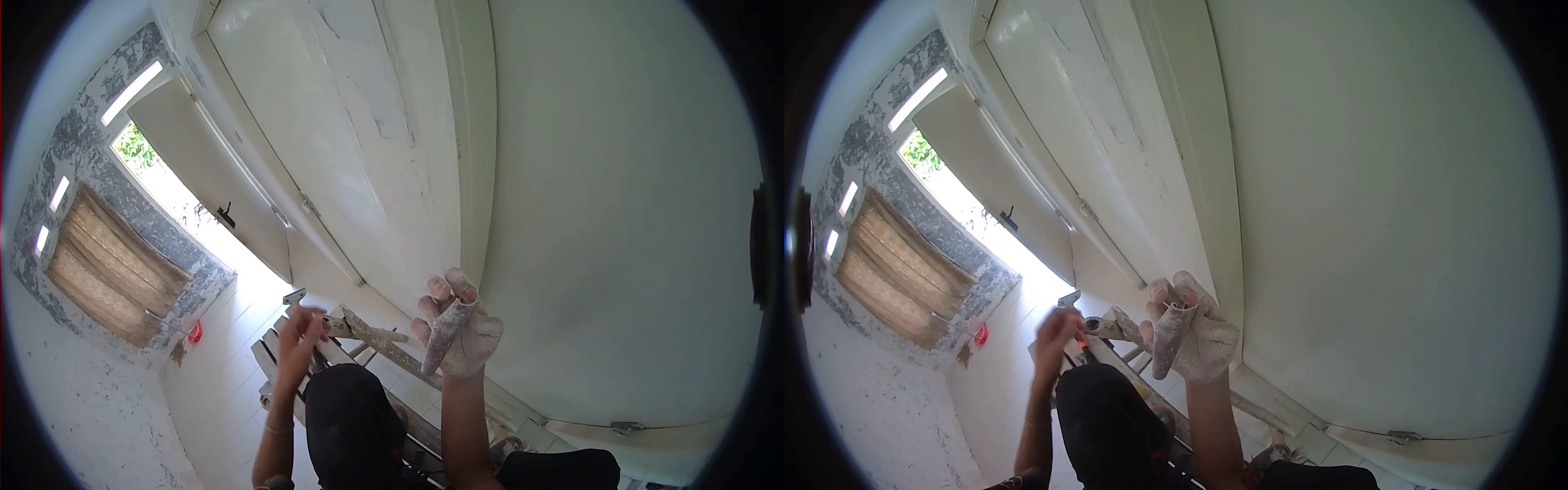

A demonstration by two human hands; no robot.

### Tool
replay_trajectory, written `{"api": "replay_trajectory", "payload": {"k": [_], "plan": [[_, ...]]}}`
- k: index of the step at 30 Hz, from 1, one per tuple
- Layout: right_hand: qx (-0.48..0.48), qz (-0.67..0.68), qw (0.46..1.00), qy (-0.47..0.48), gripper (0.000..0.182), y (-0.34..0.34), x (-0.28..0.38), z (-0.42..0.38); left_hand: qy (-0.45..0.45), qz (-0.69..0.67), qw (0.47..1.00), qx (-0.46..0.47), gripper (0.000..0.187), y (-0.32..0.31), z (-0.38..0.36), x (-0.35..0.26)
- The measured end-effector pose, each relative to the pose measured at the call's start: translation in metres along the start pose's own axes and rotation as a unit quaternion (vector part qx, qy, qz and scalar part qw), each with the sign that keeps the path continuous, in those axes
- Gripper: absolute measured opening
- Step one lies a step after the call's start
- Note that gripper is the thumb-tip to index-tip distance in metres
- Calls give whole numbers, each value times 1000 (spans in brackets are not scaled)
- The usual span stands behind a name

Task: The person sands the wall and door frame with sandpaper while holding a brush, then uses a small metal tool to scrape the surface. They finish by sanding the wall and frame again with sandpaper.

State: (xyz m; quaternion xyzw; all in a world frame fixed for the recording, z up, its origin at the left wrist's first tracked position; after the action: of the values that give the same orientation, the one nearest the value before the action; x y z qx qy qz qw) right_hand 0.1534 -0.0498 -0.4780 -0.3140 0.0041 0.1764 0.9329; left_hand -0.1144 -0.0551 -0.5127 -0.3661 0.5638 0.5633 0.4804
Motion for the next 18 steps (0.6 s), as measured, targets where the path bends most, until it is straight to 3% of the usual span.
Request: {"api": "replay_trajectory", "payload": {"k": [3,5,7,8,11,14,16,17,18], "plan": [[1,-28,1000,-7,14,-4,4,3,-78,-5,994,81,20,-22,0,-118],[12,-49,999,-14,14,-9,3,5,-132,67,977,155,25,-47,-9,-160],[-57,-136,989,30,15,-18,2,6,-144,150,960,189,34,-74,-17,-193],[-51,-136,989,27,15,-23,2,9,-121,162,957,206,43,-83,-18,-197],[-58,-223,973,18,14,-37,3,15,-141,132,962,192,48,-103,-14,-195],[-93,-309,946,15,18,-43,3,15,-113,98,972,181,40,-107,-14,-183],[-123,-419,899,17,26,-45,1,15,-97,78,977,175,35,-104,-13,-171],[-116,-418,901,18,26,-45,-3,15,-90,25,977,190,32,-103,-12,-164],[-149,-471,868,52,30,-44,-4,15,-88,-29,975,203,29,-102,-10,-162]]}}
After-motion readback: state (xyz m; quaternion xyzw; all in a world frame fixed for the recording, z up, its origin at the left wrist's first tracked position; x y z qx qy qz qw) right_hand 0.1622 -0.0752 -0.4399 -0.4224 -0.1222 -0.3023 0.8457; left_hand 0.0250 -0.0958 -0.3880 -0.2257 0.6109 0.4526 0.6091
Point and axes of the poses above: each hand's wrist, its own z-axis towards the middle knuckle, its own y-axis out of the back of the hand, x = y × z, the point moved 3 cm from there along z, towards the middle knuckle, and after that the axes turned 10 degrees about x, right-handed, at the moved point
